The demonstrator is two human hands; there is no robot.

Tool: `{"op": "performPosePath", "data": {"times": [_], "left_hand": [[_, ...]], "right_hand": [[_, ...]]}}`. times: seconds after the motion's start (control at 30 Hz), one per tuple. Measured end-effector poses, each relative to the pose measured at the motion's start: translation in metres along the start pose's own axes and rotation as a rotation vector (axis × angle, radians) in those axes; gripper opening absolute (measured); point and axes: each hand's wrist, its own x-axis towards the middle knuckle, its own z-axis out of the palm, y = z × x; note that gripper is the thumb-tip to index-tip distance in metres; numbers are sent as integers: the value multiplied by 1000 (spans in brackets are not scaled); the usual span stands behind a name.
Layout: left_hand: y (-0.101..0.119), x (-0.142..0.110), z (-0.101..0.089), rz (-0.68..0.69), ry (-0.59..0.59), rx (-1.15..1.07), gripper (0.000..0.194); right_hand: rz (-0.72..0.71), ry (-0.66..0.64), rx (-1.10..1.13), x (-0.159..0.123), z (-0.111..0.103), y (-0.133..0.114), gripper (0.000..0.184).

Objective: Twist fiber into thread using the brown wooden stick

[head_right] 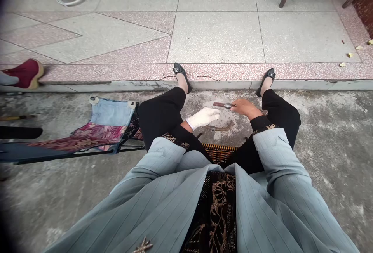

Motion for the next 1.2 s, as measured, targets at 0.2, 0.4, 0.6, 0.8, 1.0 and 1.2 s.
{"op": "performPosePath", "data": {"times": [0.2,0.4,0.6,0.8,1.0,1.2], "left_hand": [[0,-2,-4,-8,-6,-235,27],[2,0,-6,-64,80,-568,37],[8,0,-6,-36,-26,-378,34],[9,-1,-7,-34,-34,-286,31],[2,-2,0,-4,-69,-141,31],[-7,2,2,-9,-14,-169,29]], "right_hand": [[-240,-755,314,-13,0,-5,35],[-390,-328,938,-29,-19,-2,36],[-215,71,1194,-18,-9,0,38],[-73,175,909,-3,-3,6,33],[35,91,-10,0,1,-4,17],[-134,-681,213,-10,0,-4,29]]}}
